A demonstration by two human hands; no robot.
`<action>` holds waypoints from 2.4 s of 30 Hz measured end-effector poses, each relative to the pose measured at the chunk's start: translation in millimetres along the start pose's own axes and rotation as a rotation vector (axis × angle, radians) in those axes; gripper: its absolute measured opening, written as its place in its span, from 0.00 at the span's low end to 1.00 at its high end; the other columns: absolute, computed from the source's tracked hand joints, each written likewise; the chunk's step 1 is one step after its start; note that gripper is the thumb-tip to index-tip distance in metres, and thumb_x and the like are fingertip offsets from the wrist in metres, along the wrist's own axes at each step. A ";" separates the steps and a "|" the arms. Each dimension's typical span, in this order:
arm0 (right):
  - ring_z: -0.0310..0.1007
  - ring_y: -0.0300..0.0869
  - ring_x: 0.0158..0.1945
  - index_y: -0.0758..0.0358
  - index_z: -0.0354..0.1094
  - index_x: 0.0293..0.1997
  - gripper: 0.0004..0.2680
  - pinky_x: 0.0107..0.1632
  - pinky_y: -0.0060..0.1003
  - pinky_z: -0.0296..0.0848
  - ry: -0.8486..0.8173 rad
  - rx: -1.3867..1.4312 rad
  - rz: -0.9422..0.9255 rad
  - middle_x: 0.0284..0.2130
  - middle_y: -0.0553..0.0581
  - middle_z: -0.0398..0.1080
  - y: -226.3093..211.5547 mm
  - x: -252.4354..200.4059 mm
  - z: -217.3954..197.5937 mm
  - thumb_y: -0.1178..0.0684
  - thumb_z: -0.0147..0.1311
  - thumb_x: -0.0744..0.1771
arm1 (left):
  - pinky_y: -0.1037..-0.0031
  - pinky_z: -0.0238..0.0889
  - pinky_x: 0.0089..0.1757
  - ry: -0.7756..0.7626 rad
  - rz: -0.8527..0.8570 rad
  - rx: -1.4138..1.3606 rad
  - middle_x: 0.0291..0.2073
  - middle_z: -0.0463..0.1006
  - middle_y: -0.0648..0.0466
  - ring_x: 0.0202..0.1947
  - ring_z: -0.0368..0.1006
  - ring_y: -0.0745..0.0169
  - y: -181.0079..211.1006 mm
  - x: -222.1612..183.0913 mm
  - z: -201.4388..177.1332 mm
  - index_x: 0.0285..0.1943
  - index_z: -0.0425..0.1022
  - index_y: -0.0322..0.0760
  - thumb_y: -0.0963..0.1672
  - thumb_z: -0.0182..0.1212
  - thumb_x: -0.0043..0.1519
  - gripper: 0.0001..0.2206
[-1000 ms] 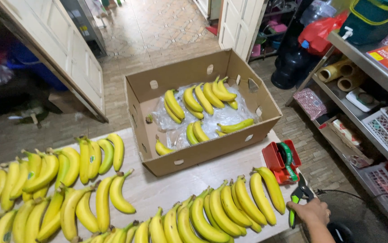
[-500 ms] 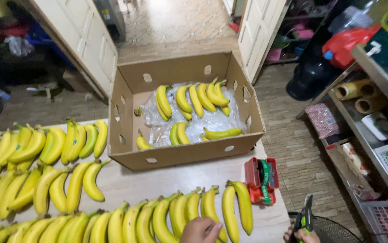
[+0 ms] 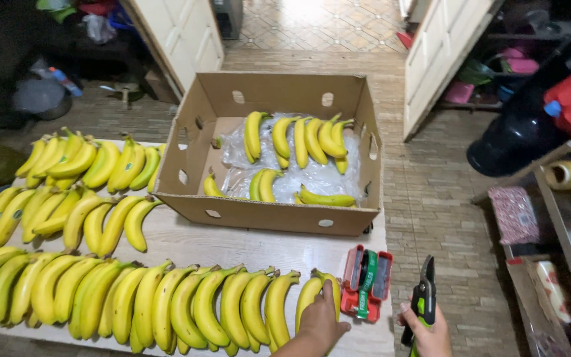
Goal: Arranging and sorting bunches of bananas on a table and inside a cardboard box.
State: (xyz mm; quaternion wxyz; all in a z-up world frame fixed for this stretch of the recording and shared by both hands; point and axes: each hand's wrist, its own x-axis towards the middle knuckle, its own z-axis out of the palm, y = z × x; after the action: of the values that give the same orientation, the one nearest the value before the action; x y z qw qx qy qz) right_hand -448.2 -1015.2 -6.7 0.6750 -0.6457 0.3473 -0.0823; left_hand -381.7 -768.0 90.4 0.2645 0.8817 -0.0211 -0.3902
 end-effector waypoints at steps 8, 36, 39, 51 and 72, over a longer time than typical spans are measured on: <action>0.72 0.39 0.36 0.64 0.73 0.49 0.13 0.44 0.30 0.68 0.003 -0.178 -0.106 0.36 0.55 0.76 10.3 31.5 19.2 0.58 0.68 0.62 | 0.55 0.67 0.47 0.046 -0.022 -0.239 0.53 0.71 0.39 0.46 0.73 0.34 -6.3 -9.4 -0.5 0.78 0.33 0.51 0.45 0.62 0.61 0.42; 0.78 0.46 0.50 0.65 0.61 0.60 0.20 0.58 0.41 0.74 -0.534 -0.197 -0.422 0.51 0.62 0.76 -210.9 -34.6 177.9 0.61 0.59 0.63 | 0.61 0.68 0.50 0.011 0.154 -0.574 0.65 0.69 0.43 0.54 0.75 0.45 -38.5 -57.6 -81.4 0.79 0.28 0.48 0.52 0.68 0.52 0.52; 0.77 0.48 0.49 0.69 0.63 0.56 0.16 0.59 0.42 0.73 -0.368 -0.252 -0.371 0.49 0.64 0.75 -224.8 -51.8 145.7 0.62 0.57 0.63 | 0.53 0.60 0.55 -0.095 0.124 -0.295 0.66 0.65 0.41 0.60 0.66 0.33 -11.7 -48.7 -78.9 0.81 0.29 0.51 0.54 0.62 0.53 0.51; 0.78 0.55 0.43 0.76 0.64 0.58 0.17 0.52 0.43 0.73 -0.034 -0.145 -0.232 0.46 0.74 0.76 -106.9 -45.4 40.5 0.71 0.56 0.63 | 0.44 0.63 0.45 -0.038 0.423 0.116 0.55 0.68 0.31 0.50 0.68 0.28 -22.6 -1.0 -31.2 0.77 0.50 0.34 0.49 0.53 0.64 0.32; 0.79 0.63 0.47 0.78 0.66 0.53 0.15 0.58 0.54 0.73 -0.063 -0.285 0.048 0.46 0.80 0.78 -143.6 -27.4 65.7 0.74 0.60 0.62 | 0.59 0.53 0.43 0.827 0.532 0.327 0.31 0.79 0.56 0.36 0.68 0.48 -106.8 49.5 -178.4 0.33 0.76 0.43 0.56 0.68 0.59 0.17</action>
State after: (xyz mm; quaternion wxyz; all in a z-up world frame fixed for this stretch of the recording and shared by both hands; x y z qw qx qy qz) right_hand -382.3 -968.2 131.7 0.5888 -0.7289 0.3492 0.0043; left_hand -240.7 -608.0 104.4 0.1992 0.9562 -0.1988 0.0802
